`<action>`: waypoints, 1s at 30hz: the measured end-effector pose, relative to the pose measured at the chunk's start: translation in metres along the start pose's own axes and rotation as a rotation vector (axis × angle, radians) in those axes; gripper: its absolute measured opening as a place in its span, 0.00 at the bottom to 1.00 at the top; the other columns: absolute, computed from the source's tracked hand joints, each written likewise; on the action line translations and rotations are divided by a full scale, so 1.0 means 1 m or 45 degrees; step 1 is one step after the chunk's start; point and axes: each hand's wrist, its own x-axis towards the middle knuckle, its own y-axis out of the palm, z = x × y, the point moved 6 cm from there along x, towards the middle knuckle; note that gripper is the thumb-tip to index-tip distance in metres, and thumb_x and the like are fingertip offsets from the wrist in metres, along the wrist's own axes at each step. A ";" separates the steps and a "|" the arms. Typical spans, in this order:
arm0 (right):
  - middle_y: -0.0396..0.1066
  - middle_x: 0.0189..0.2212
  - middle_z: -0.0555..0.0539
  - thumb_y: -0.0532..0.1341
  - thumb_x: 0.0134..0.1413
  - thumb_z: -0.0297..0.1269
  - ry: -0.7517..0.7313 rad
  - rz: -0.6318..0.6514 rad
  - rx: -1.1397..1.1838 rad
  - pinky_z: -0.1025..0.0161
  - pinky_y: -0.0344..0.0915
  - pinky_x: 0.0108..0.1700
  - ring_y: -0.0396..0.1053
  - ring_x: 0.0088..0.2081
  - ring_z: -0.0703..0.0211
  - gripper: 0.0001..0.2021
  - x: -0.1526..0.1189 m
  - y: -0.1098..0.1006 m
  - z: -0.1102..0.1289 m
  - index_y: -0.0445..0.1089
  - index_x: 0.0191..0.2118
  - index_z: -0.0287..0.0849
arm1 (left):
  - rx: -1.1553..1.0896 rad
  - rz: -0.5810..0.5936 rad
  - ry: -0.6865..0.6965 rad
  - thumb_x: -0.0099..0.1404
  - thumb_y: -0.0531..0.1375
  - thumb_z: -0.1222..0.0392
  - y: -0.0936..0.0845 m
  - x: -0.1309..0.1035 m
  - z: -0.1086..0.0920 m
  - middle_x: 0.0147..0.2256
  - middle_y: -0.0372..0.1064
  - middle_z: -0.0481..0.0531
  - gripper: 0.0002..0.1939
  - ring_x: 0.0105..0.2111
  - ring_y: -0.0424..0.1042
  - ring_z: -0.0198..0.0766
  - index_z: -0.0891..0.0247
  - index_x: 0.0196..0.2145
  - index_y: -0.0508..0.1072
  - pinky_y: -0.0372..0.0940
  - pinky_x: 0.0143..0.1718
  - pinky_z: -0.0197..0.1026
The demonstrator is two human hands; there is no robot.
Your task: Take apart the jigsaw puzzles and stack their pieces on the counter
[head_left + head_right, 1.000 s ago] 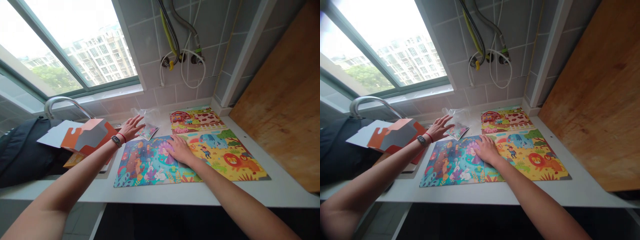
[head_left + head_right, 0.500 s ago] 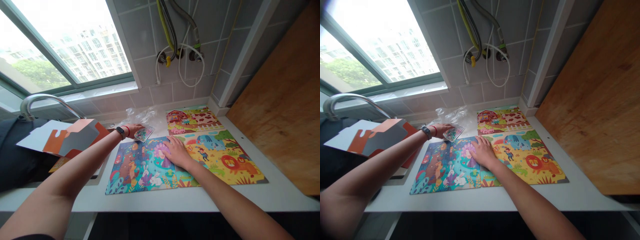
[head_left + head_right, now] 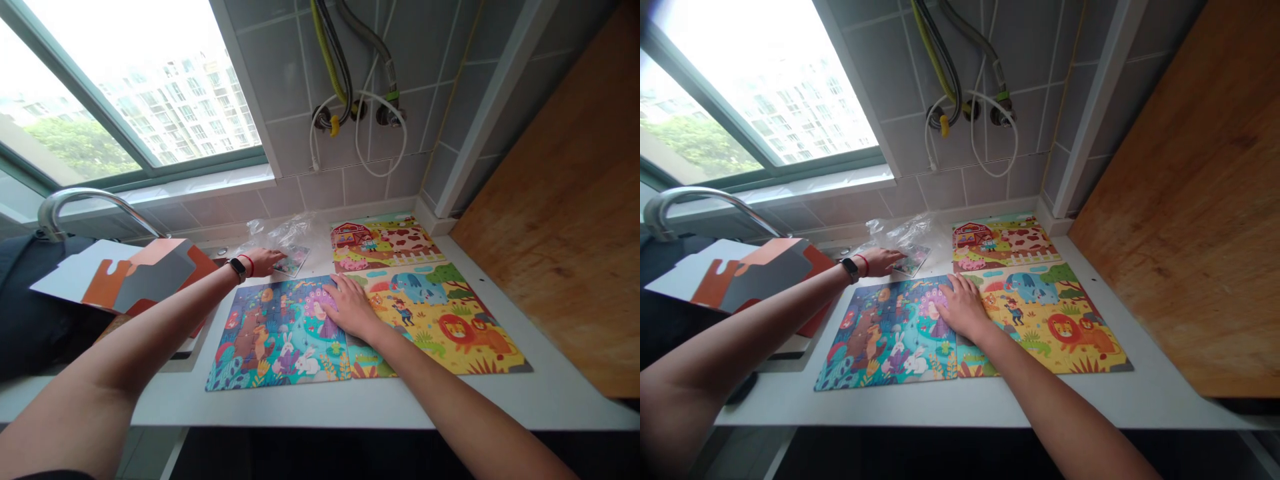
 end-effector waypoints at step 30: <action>0.58 0.67 0.38 0.57 0.65 0.49 -0.015 0.020 -0.024 0.46 0.47 0.69 0.52 0.69 0.43 0.23 0.000 -0.002 0.002 0.69 0.61 0.46 | -0.632 -0.393 -0.493 0.60 0.57 0.33 -0.011 -0.119 0.039 0.36 0.78 0.55 0.30 0.34 0.77 0.44 0.61 0.46 0.78 0.71 0.41 0.44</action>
